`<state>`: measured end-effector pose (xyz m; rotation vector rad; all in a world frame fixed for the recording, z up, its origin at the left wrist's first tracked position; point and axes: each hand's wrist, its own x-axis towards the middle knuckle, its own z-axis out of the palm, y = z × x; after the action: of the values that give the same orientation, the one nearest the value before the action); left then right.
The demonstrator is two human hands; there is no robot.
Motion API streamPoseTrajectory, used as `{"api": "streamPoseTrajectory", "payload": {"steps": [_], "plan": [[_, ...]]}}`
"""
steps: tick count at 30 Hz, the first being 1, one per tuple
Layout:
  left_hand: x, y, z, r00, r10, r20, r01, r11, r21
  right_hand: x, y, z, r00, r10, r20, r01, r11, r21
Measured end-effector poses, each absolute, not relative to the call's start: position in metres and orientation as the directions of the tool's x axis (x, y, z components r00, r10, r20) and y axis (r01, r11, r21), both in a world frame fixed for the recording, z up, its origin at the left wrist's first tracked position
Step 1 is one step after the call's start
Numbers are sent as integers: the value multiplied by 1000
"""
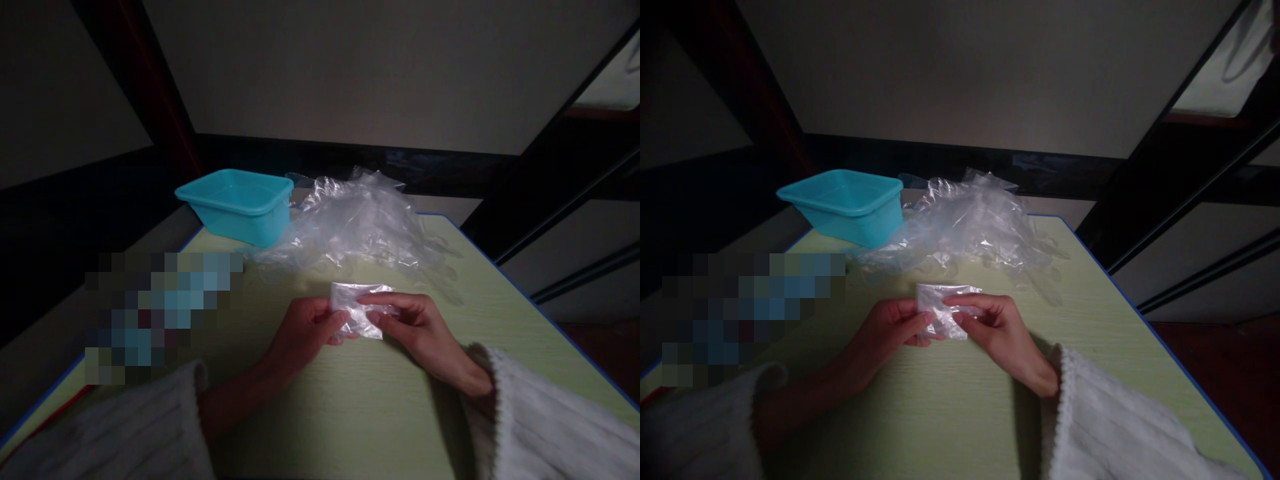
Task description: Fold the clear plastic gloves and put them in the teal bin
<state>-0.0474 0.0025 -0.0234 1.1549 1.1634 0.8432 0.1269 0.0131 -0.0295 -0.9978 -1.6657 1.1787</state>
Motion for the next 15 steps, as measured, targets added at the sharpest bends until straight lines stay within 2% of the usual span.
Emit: {"api": "streamPoseTrajectory", "payload": {"steps": [6, 10, 15], "plan": [[-48, 7, -28, 247, 958, -145, 23, 144, 989, 128, 15, -30, -306, 937, 168, 99, 207, -973], [-50, 11, -30, 168, 986, -19, -62, 30, 998, 130, 16, -31, -279, 950, 143, 102, 177, -979], [-54, 11, -29, 146, 982, 119, 15, -122, 992, 129, 16, -29, -271, 956, 110, 110, 144, -983]]}}
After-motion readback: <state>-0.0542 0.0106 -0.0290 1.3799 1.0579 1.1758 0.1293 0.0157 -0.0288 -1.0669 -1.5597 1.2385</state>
